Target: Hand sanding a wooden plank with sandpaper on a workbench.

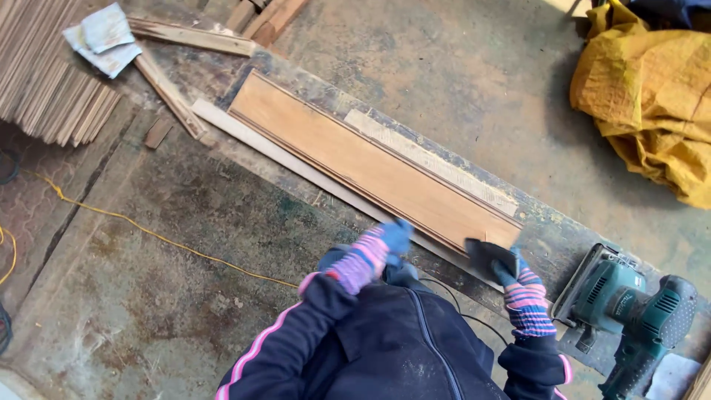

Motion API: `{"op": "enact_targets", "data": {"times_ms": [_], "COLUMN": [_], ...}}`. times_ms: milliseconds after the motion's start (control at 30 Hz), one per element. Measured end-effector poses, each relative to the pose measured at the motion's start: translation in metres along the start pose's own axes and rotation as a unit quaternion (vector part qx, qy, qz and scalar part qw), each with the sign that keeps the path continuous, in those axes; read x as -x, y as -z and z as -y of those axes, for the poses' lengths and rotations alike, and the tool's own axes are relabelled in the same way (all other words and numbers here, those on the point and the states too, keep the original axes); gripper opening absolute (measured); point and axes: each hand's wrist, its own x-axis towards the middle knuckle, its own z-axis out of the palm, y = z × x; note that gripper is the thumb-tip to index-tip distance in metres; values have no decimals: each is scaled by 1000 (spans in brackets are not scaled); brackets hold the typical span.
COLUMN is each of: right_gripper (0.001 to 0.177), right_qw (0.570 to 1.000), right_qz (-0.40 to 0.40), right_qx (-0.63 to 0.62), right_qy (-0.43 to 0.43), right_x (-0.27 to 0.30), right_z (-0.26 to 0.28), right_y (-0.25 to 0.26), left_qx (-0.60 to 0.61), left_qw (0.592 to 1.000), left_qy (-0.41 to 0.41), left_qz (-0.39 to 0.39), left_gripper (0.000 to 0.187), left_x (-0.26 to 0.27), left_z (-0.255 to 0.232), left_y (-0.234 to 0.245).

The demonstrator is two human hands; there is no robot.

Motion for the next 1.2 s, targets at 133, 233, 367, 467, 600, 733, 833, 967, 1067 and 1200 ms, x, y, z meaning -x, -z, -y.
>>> {"op": "enact_targets", "data": {"times_ms": [133, 233, 367, 467, 600, 733, 833, 967, 1067, 1200], "right_gripper": [33, 32, 38, 37, 37, 37, 34, 32, 36, 31], "right_qw": [992, 976, 889, 890, 889, 928, 915, 907, 899, 919], "right_qz": [-107, -201, -307, -386, -425, -364, -377, -410, -410, -384], "right_qx": [-50, -72, -338, -240, -166, -28, 27, -21, -154, -79], "right_qy": [45, 38, -19, 11, -33, -80, -140, -91, -28, -51], "right_x": [12, 8, 15, -6, -39, -68, -72, -69, -85, -115], "right_z": [40, 1, -4, -71, -89, -106, -93, -62, -41, -31], "right_y": [-7, 12, -24, -29, -38, -31, -30, -29, -20, 1], "left_qx": [-237, -71, 130, -76, -241, -329, -333, -346, -394, -250], "left_qw": [915, 890, 888, 917, 910, 891, 884, 878, 868, 919], "left_qy": [-162, -251, -205, -121, -75, 3, 66, 79, 4, 27], "left_qz": [-284, -373, -391, -374, -330, -313, -322, -321, -302, -303], "left_gripper": [25, 15, 35, 51, 68, 74, 78, 88, 91, 71], "left_x": [-25, 0, -26, -54, -59, -77, -70, -84, -130, -66], "left_z": [34, -3, -26, -60, -113, -139, -152, -139, -81, -112], "left_y": [170, 264, 415, 469, 463, 452, 447, 467, 522, 482]}}
